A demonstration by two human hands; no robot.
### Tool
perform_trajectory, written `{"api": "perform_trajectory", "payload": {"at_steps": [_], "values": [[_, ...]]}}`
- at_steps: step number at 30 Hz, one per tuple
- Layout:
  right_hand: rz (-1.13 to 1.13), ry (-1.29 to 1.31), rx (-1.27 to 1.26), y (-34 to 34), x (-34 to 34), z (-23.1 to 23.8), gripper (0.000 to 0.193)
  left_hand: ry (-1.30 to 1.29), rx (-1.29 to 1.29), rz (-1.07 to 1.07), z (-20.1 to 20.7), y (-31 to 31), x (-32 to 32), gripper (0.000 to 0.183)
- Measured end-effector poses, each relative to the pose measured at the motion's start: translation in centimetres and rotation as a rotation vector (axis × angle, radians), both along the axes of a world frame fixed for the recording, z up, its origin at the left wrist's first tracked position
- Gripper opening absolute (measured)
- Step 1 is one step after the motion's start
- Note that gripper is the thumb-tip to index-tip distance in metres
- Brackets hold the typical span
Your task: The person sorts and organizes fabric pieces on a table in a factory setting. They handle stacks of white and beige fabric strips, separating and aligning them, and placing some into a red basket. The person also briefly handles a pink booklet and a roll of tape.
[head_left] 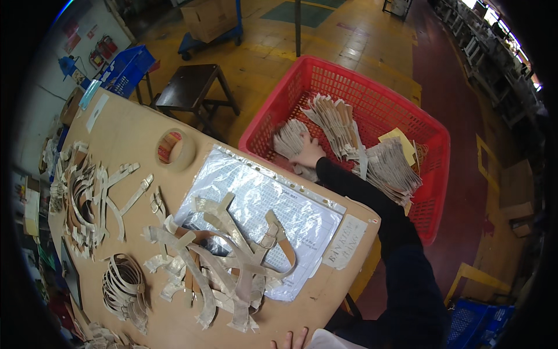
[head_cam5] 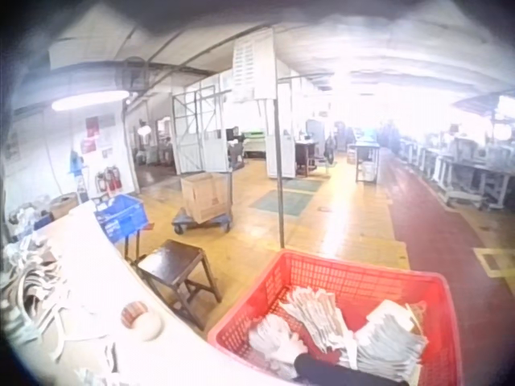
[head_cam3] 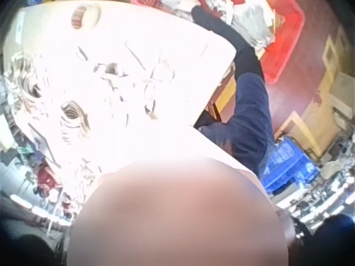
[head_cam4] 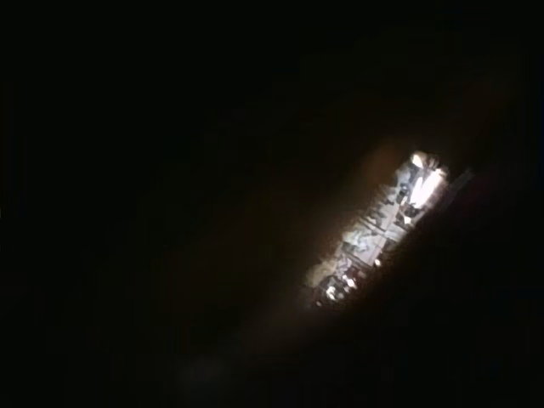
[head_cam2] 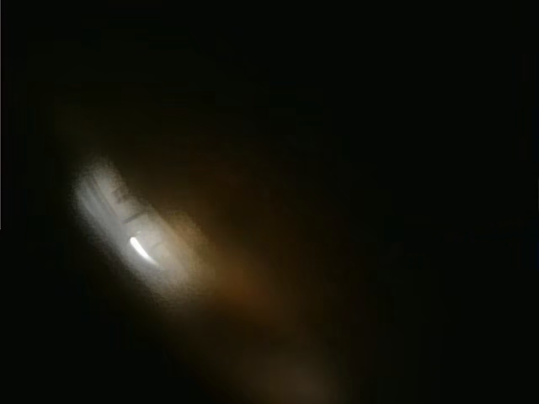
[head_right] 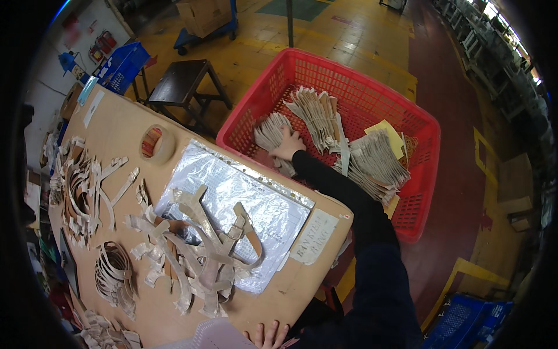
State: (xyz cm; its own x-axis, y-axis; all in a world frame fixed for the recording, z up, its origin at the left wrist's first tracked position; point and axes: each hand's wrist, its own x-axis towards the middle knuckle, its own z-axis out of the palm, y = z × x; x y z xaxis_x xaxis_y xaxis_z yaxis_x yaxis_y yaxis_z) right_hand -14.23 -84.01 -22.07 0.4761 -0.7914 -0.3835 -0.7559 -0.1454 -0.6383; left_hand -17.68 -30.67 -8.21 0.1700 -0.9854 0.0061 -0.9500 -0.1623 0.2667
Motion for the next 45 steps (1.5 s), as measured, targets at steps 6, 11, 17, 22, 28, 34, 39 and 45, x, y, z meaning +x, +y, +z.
{"api": "perform_trajectory", "payload": {"at_steps": [6,11,17,22,28,34,39,45], "values": [[-0.098,-0.705,0.567,-4.5,-3.7,4.1,0.079,-0.007,-0.005,0.014,-0.2,0.1,-0.2,0.062],[-0.032,-1.014,0.389,-3.6,-4.8,10.7,0.076,-0.005,-0.028,0.010,-0.4,0.1,-0.5,0.061],[-0.017,-1.259,0.359,-0.3,-6.2,18.2,0.086,-0.026,-0.076,0.015,-1.3,0.2,-0.7,0.061],[0.008,-1.296,0.285,4.0,-7.4,23.7,0.094,-0.048,-0.125,0.022,-1.8,0.4,-0.8,0.060],[0.159,-1.243,0.191,8.2,-9.4,28.6,0.099,-0.108,-0.220,0.042,-4.4,2.0,-1.4,0.060],[0.069,-1.186,0.136,8.5,-10.8,29.4,0.092,-0.235,-0.436,0.041,-12.4,5.3,-0.9,0.059],[-0.039,-1.067,0.098,5.5,-8.5,25.2,0.087,-0.315,-0.594,0.088,-15.2,6.0,-0.9,0.060],[-0.079,-0.641,-0.132,-0.3,-6.2,13.1,0.088,-0.149,-0.339,0.096,-8.8,4.7,-1.8,0.060]]}}
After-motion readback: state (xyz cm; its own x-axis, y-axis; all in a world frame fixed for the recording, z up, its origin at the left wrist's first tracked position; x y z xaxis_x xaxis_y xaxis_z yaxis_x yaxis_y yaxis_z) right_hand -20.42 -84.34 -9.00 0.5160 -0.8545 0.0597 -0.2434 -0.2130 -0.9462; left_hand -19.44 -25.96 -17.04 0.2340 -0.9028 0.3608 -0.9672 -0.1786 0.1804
